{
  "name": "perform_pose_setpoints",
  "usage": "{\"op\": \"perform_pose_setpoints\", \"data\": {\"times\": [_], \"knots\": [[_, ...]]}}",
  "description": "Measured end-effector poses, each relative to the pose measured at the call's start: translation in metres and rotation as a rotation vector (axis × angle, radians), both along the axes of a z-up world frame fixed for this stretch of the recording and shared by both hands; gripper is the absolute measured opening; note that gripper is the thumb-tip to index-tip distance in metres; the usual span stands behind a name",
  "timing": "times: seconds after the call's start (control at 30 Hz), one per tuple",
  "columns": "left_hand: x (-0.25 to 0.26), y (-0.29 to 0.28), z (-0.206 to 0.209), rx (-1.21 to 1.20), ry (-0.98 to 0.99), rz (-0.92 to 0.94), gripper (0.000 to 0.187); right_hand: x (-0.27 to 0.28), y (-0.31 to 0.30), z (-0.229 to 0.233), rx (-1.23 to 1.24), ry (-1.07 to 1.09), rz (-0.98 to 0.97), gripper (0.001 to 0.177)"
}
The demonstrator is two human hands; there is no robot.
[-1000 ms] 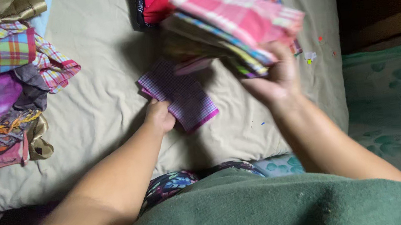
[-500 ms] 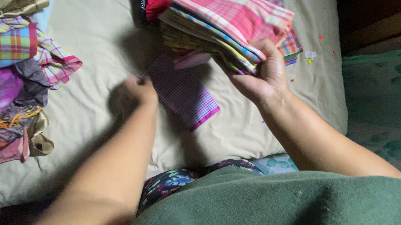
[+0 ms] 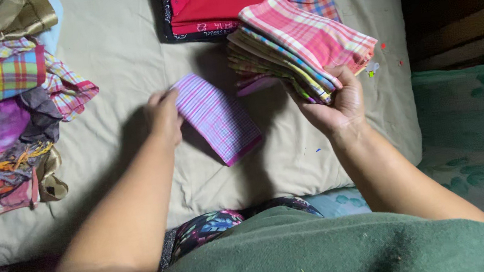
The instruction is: The person folds several pieces of plaid and solid-colored bedding on a bed. They smooth each item, fold it into a compact rectangle, and place it on a growing stack. The person handles multiple items one at a time and maintains a neat pile.
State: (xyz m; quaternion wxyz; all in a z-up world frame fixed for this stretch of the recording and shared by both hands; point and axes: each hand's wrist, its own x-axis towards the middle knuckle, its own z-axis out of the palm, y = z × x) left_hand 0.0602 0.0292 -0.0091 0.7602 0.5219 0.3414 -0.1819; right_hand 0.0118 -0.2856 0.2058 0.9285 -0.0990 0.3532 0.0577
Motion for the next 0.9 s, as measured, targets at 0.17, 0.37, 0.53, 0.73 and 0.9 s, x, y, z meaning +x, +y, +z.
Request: {"op": "perform_pose_setpoints", "data": {"times": [0.17,0.37,0.53,0.73,0.9], "knots": [[-0.044,-0.017,0.000,-0.440,0.273,0.116,0.069,0.007,-0.001,-0.005,0.016,-0.013,0.025,0.060],[-0.091,-0.069,0.026,0.430,-0.042,-0.036,0.103,0.006,-0.004,-0.003,-0.033,0.001,-0.005,0.058],[-0.087,-0.060,0.015,0.740,-0.495,-0.254,0.041,0.003,-0.006,-0.004,-0.008,0.002,0.020,0.059],[-0.089,-0.080,0.013,0.774,-0.485,-0.165,0.041,0.001,-0.008,-0.005,0.006,0.004,0.021,0.060],[-0.104,-0.106,0.023,0.705,-0.307,-0.147,0.083,0.003,-0.010,-0.007,0.004,0.006,0.038,0.059]]}}
